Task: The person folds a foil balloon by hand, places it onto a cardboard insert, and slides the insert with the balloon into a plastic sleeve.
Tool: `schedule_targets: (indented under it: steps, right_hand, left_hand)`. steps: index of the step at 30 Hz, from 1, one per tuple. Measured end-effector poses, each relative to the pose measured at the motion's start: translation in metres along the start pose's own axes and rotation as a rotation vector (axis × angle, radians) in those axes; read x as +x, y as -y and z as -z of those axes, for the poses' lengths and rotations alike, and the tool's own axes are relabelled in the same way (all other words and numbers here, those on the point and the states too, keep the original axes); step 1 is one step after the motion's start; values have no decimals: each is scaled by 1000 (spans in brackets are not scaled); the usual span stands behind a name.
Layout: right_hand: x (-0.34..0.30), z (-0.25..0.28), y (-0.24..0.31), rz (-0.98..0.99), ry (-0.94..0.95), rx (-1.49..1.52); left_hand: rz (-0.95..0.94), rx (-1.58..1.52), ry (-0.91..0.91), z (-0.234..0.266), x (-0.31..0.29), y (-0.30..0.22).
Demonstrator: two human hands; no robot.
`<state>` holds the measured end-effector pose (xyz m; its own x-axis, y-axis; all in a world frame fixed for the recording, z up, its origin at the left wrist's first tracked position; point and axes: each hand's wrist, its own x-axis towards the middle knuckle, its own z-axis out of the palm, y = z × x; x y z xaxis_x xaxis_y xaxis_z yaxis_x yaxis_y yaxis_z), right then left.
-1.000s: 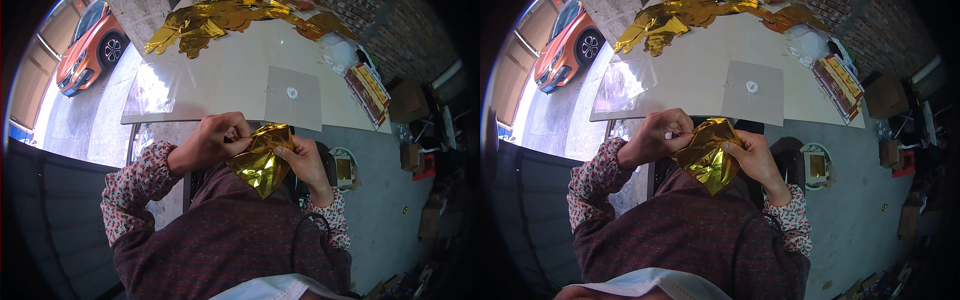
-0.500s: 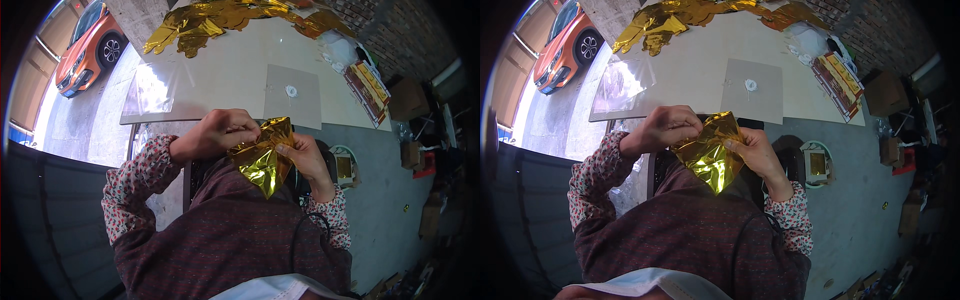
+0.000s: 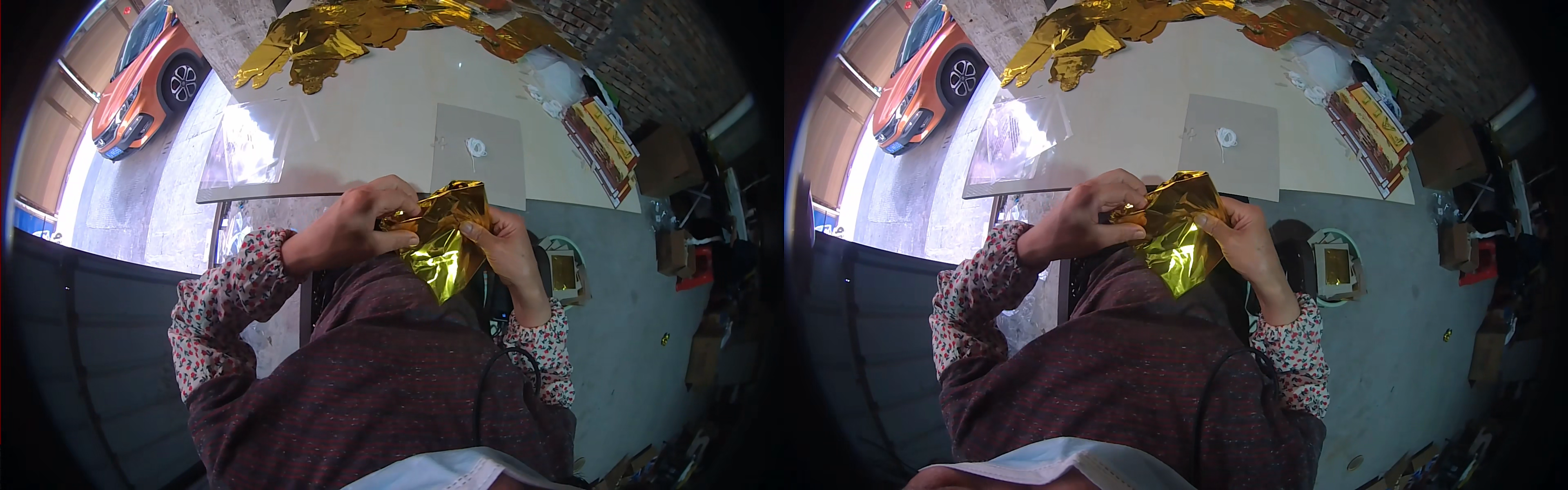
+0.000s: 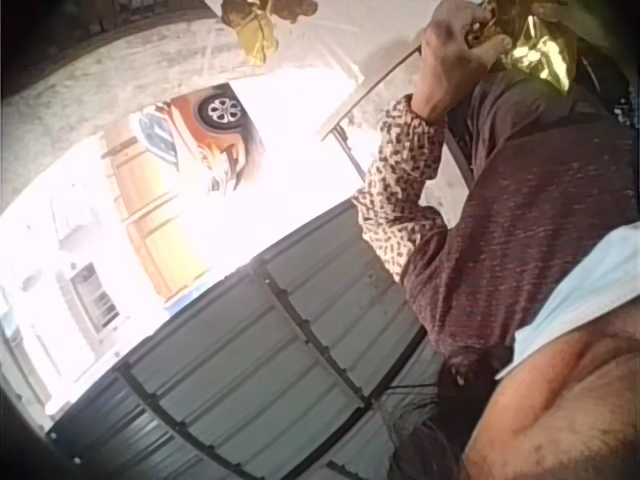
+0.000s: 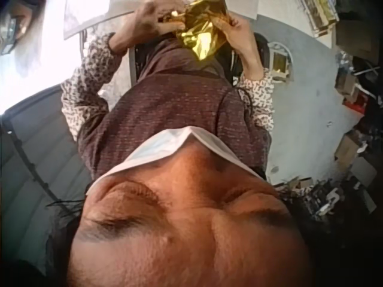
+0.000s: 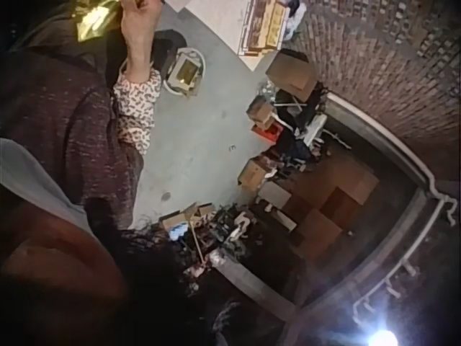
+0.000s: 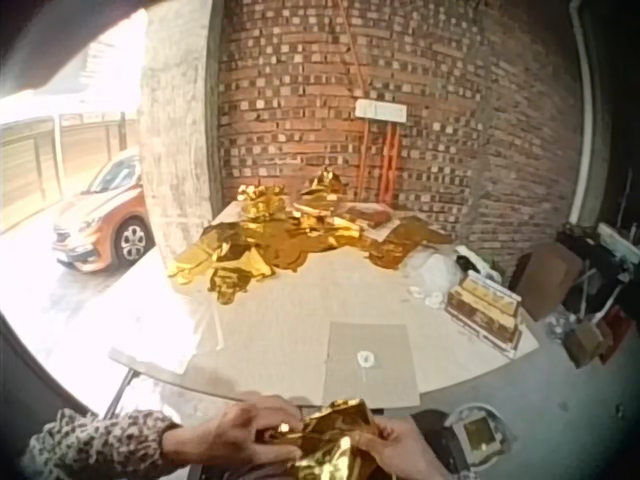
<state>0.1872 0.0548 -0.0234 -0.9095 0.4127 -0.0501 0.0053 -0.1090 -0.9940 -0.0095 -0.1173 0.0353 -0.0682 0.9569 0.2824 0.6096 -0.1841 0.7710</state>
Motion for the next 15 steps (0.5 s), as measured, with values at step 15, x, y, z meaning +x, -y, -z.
schedule_targets:
  steps: [15]
  right_hand:
    - [0, -2, 2, 86, -115, -16]
  left_hand:
    - [105, -62, -38, -2, 0, -4]
